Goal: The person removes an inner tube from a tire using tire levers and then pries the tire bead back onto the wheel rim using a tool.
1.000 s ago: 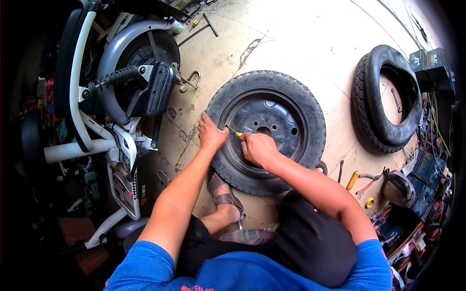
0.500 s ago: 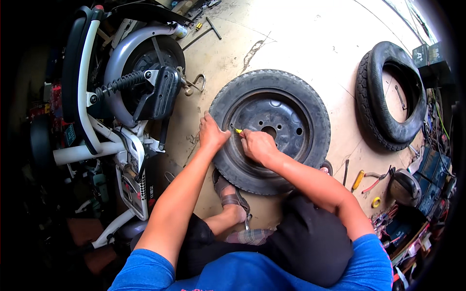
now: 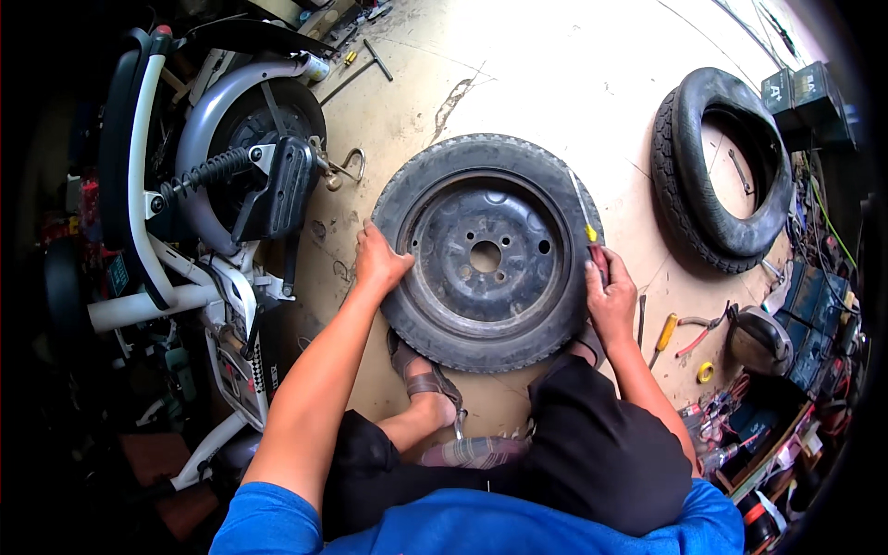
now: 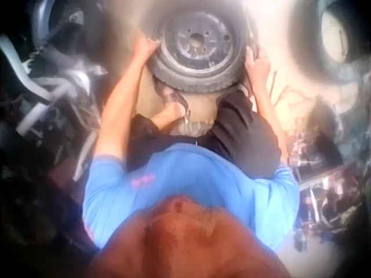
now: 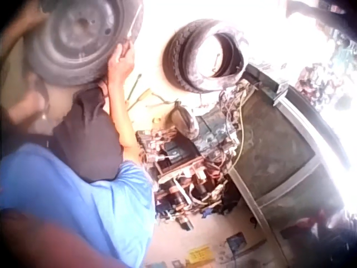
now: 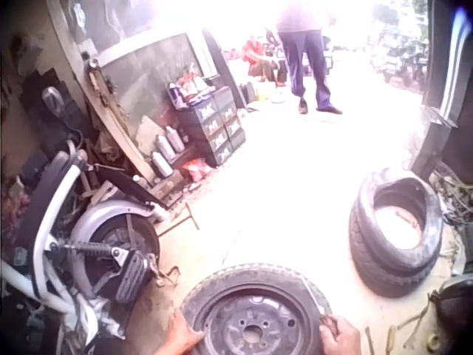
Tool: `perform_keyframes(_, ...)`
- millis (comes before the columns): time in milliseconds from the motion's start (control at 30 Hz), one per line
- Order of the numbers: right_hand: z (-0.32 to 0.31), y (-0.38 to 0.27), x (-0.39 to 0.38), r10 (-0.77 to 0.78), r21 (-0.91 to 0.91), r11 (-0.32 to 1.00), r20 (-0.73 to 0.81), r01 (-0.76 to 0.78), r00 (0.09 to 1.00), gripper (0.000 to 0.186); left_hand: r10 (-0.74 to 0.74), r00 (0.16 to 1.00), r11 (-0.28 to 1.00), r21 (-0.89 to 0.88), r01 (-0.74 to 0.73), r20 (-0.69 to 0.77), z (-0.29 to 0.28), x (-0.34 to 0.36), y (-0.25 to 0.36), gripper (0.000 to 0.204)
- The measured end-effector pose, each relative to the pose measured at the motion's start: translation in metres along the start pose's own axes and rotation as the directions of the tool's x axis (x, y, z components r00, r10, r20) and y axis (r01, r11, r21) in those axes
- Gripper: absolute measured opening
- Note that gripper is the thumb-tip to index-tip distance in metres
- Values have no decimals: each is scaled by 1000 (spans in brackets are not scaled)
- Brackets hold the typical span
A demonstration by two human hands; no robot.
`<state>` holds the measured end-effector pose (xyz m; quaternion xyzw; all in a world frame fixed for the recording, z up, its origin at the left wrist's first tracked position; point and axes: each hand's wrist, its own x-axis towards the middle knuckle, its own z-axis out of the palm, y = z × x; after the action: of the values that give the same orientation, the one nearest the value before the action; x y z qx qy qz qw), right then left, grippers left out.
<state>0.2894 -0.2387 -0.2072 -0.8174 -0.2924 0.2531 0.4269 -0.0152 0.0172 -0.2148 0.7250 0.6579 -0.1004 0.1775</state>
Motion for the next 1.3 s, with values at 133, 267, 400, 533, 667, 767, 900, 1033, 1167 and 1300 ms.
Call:
perform_keyframes(133,-48,101,-12,156,-306,926,-219,-220,963,34,39,999,999,-29,-39,-7,15,7,-9,116)
perform_keyframes(267,-75,154,-52,225,-415,857,-235,-307,946,32,26,998,1000,12,-27,51,21,16,-13,119)
perform_keyframes(400,-92,186,-79,129,-615,736,-281,-282,951,41,37,997,999,-5,-37,67,21,16,-14,118)
perform_keyframes(533,-67,146,-51,35,-629,762,-200,-156,979,51,-7,997,998,58,2,83,18,15,-11,120)
perform_keyframes(667,-32,68,4,-90,-482,876,-113,25,990,52,11,995,1000,2,-11,101,13,13,-13,122)
perform_keyframes(767,1,25,34,-161,-376,916,-28,139,987,48,73,997,997,22,-73,-5,14,21,-29,112)
perform_keyframes(900,-4,-19,78,-310,-319,886,133,337,941,41,454,785,866,2,-500,-421,-2,48,34,56)
perform_keyframes(1033,29,-32,97,149,57,976,541,-212,828,33,437,897,705,-593,-389,-68,-10,61,102,24)
perform_keyframes(1167,66,-37,103,550,44,538,738,-842,390,30,486,867,657,-699,-282,107,-22,82,142,25)
perform_keyframes(1300,110,-24,113,648,264,76,720,-961,249,24,421,905,596,-772,-221,65,-87,97,157,29)
